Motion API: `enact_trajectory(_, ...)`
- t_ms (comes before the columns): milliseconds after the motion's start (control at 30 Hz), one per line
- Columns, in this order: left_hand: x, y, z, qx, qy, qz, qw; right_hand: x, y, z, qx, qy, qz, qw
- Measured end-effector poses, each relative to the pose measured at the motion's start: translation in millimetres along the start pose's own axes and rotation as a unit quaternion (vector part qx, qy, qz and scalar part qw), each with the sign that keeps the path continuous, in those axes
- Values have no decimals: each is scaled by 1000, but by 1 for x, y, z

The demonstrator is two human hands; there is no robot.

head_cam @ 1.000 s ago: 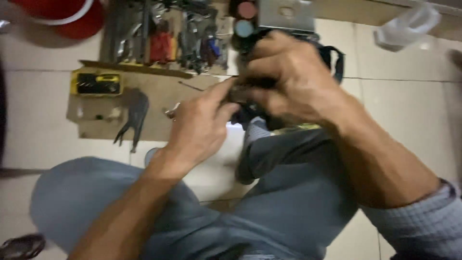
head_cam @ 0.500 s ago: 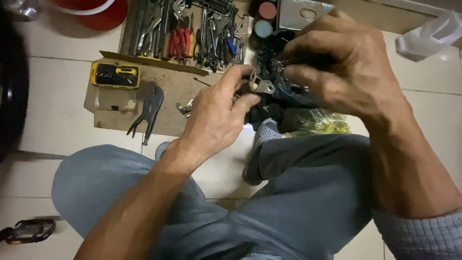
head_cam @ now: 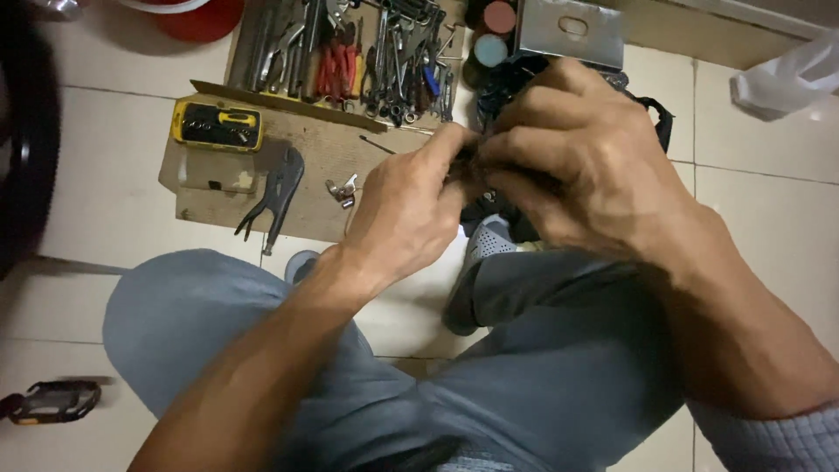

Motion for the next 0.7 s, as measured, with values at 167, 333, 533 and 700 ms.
enact_trajectory(167,5,-4,-5,-28,18,-15,999,-19,-4,27,-70,-67,-11,995)
enact_trajectory(333,6,5,-8,-181,91,-9,979,-22,7,30,-4,-126,45,991)
enact_trajectory(533,1,9,2,-204,107,-53,972,-21,7,22,-68,-108,72,989)
enact_trajectory(700,3,4,2,-171,66,-52,982,-10,1,15,-15,-50,54,997)
Point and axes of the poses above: each hand's wrist, its own x-axis towards the middle knuckle, its own y-axis out of the back of the hand, z = x × y, the point moved 5 cm from there along x, towards the middle knuckle, and after that the axes turned 4 degrees about z, right-handed, at the moved point
